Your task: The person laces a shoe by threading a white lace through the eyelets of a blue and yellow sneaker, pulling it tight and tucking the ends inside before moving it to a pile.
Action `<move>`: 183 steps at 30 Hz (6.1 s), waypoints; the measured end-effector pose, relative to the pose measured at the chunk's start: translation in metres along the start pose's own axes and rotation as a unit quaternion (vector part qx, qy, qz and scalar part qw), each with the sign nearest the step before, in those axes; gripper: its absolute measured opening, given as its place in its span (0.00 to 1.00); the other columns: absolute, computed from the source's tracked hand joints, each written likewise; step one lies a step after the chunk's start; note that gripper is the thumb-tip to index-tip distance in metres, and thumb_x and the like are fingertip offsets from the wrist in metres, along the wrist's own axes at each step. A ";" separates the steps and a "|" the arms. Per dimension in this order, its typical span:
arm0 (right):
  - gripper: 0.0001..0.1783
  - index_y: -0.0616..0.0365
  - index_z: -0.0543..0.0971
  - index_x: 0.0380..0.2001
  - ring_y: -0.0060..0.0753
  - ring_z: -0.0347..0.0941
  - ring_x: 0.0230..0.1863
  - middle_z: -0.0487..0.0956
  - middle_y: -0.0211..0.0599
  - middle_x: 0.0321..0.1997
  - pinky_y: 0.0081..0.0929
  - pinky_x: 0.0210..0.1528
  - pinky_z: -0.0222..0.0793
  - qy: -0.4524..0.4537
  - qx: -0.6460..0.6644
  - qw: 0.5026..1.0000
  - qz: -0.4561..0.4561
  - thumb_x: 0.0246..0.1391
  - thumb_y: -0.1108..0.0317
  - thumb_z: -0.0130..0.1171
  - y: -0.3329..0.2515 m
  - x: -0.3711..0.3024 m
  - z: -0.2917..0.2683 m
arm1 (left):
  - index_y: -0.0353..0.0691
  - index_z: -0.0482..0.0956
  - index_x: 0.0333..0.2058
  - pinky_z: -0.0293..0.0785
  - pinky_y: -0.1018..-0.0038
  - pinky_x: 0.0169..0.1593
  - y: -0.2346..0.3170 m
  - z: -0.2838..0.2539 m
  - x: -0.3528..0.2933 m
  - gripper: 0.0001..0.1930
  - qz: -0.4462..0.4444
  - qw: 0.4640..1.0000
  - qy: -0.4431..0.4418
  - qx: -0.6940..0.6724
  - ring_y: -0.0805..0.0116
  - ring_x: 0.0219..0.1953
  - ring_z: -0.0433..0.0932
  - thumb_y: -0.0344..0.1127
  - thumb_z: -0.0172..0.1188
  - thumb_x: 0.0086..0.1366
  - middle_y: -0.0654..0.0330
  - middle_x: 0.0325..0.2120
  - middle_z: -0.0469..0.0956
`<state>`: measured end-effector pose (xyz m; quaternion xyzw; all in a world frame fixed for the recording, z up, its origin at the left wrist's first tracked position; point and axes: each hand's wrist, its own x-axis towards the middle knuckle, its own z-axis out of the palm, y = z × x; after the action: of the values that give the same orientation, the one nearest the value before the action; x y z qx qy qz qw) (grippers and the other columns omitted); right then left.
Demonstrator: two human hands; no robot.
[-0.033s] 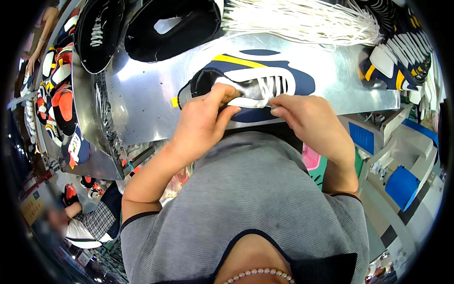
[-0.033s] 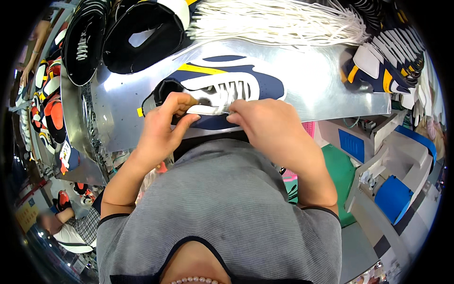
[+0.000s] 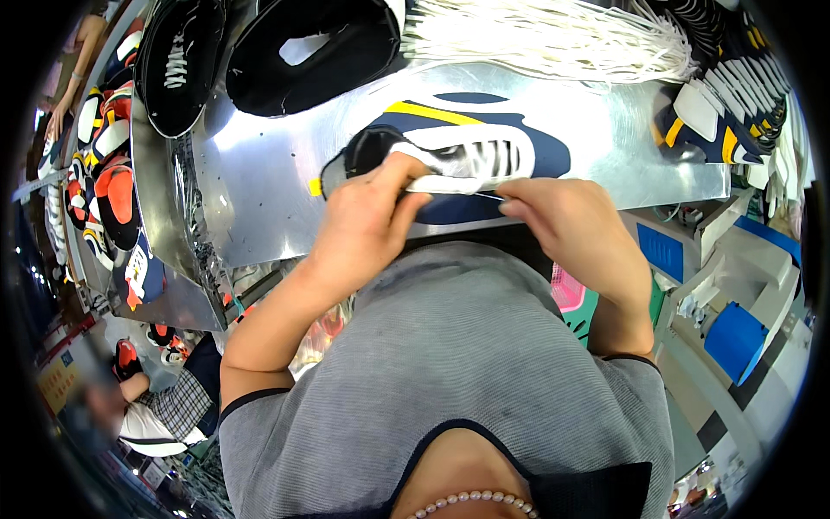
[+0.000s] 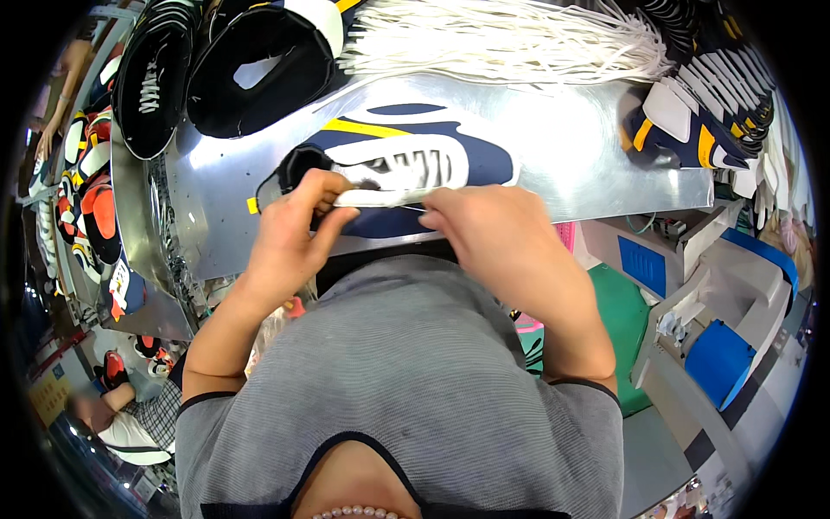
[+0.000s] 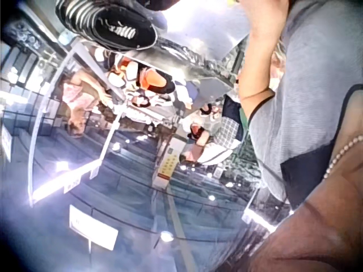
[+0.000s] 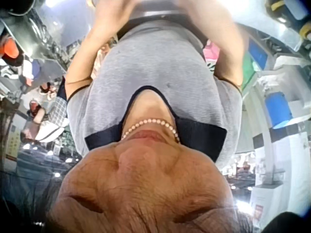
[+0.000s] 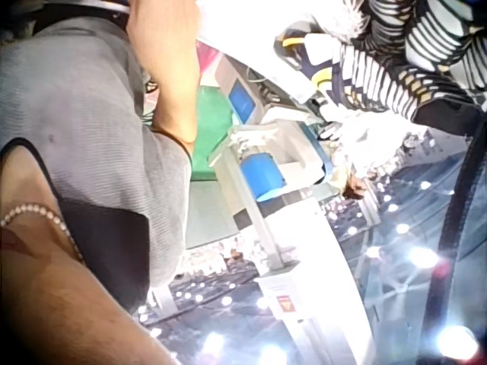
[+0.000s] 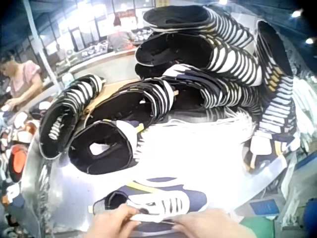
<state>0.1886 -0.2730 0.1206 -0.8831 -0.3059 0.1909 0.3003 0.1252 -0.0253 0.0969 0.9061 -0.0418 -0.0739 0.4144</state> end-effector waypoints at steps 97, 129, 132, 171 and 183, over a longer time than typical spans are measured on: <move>0.11 0.61 0.77 0.48 0.22 0.71 0.21 0.78 0.33 0.25 0.21 0.27 0.68 0.126 0.271 0.954 0.010 0.65 0.74 0.52 0.013 0.091 0.109 | 0.32 0.75 0.55 0.73 0.71 0.56 -0.241 -0.233 0.265 0.31 0.037 0.932 0.322 -0.160 0.67 0.49 0.79 0.42 0.73 0.57 0.55 0.48 0.81; 0.04 0.62 0.73 0.35 0.26 0.74 0.29 0.77 0.33 0.29 0.20 0.34 0.67 0.145 0.184 0.967 -0.103 0.59 0.76 0.59 -0.019 0.114 -0.005 | 0.40 0.71 0.58 0.62 0.55 0.64 -0.019 0.022 -0.040 0.32 0.179 0.960 0.182 0.114 0.48 0.64 0.63 0.42 0.68 0.54 0.49 0.56 0.69; 0.06 0.64 0.75 0.39 0.18 0.70 0.28 0.77 0.33 0.32 0.14 0.32 0.63 0.086 0.366 0.917 -0.129 0.58 0.77 0.58 -0.081 0.056 -0.008 | 0.39 0.75 0.48 0.66 0.53 0.57 -0.048 -0.018 -0.039 0.24 0.177 0.917 0.312 0.176 0.46 0.57 0.69 0.39 0.68 0.54 0.47 0.52 0.71; 0.11 0.63 0.73 0.45 0.24 0.79 0.36 0.82 0.40 0.32 0.21 0.40 0.73 0.077 0.399 0.913 -0.033 0.64 0.69 0.58 -0.062 0.068 0.081 | 0.37 0.81 0.46 0.76 0.80 0.43 -0.031 -0.021 -0.017 0.11 -0.111 0.827 0.216 -0.508 0.77 0.42 0.80 0.32 0.65 0.67 0.64 0.41 0.82; 0.07 0.66 0.73 0.37 0.46 0.83 0.32 0.83 0.48 0.28 0.32 0.35 0.77 0.091 0.216 0.968 -0.094 0.59 0.73 0.57 -0.059 0.083 0.061 | 0.33 0.81 0.47 0.75 0.74 0.49 -0.031 -0.013 -0.020 0.13 0.013 0.952 0.248 -0.178 0.69 0.45 0.81 0.35 0.61 0.69 0.59 0.43 0.82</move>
<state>0.1932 -0.1558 0.1008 -0.7784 -0.3107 0.1423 0.5267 0.1078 0.0074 0.0840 0.8068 0.0640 0.1525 0.5672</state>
